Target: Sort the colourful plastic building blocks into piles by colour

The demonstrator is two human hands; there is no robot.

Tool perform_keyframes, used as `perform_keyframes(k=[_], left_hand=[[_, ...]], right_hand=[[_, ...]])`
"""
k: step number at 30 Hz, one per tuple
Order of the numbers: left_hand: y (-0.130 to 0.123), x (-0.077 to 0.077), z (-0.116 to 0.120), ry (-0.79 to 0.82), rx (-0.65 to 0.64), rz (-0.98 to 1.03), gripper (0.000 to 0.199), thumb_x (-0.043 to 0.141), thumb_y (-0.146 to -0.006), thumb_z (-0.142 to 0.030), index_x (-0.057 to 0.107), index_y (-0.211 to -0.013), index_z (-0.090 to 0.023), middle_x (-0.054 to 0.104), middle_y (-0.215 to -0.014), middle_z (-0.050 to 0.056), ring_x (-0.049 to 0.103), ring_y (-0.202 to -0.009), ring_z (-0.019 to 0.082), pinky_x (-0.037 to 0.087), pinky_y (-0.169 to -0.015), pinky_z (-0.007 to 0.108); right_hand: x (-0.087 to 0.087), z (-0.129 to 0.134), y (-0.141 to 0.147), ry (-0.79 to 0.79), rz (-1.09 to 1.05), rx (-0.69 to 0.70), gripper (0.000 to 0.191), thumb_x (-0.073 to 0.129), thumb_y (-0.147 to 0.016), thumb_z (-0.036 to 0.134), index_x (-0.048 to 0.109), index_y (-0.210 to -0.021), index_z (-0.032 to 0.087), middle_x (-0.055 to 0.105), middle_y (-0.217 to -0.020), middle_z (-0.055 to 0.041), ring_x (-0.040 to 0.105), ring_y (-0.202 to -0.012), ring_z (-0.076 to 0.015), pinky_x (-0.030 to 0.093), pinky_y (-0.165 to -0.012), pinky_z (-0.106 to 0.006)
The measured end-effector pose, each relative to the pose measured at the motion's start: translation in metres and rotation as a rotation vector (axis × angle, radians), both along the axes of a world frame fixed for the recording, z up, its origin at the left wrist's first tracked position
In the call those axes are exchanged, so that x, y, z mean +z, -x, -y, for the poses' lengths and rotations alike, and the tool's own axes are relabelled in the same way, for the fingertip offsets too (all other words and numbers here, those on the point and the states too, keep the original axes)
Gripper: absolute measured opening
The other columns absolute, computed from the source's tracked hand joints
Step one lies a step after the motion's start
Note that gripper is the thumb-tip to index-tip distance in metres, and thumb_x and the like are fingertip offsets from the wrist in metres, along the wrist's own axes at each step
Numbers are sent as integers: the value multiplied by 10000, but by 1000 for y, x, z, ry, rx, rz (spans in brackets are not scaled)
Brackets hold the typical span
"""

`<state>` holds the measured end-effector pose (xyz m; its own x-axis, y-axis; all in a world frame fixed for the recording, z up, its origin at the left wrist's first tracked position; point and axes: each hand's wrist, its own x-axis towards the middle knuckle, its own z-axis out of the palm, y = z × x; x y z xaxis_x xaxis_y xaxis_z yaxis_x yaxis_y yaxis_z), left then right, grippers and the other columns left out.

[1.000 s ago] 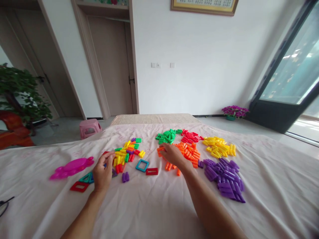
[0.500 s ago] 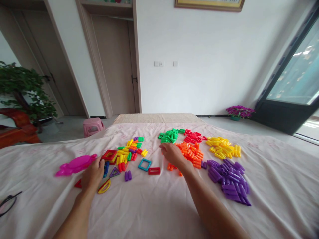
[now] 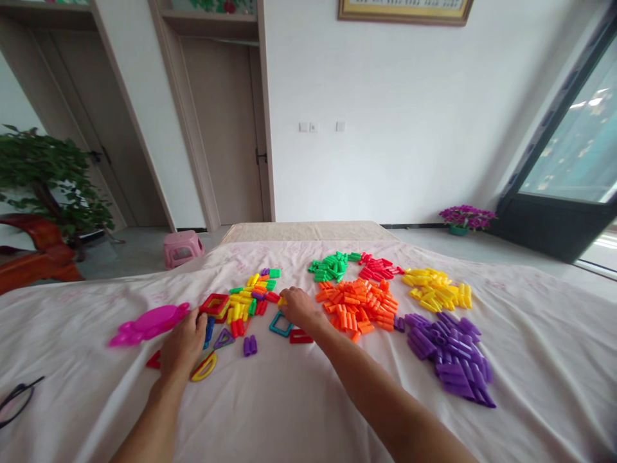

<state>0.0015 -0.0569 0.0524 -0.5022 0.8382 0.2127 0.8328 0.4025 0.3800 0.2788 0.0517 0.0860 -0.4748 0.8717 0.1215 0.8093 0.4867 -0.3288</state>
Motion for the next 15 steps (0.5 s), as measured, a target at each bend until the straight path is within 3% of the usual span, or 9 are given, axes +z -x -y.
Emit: perform_keyframes(k=[4,8,11,15], left_hand=[[-3,2,0,-51,8,89,605,253,-953,-552,425,-1444,-243,622,-1331,151,656,-1040,333,457,-807,410],[-1,-2,-4,-73,-59,107,626,313,-938,-572,385,-1478,-264,608,-1358,131,657,-1049,312,478,-829,389],[0,-4,-6,-78,-99,103,606,318,-944,-558,395,-1476,-279,587,-1394,106,654,-1067,292,496,-838,367],[0,-4,-6,-100,-126,24,577,305,-959,-527,438,-1453,-261,619,-1355,104,668,-1042,272,510,-826,344]], right_hand=[[21,7,-39,-34,-64,-5,397,600,-837,272,648,-1227,214,673,-1165,-100,639,-1035,-230,464,-851,-297],[46,9,-112,-159,-119,-126,405,569,-871,268,625,-1266,203,654,-1220,-103,625,-1066,-220,449,-882,-285],[56,-1,-180,-191,-48,-308,423,562,-879,269,604,-1294,191,650,-1231,-112,626,-1063,-227,445,-874,-288],[56,-21,-267,-163,82,-631,442,556,-878,267,595,-1310,183,651,-1229,-134,625,-1077,-266,450,-864,-321]])
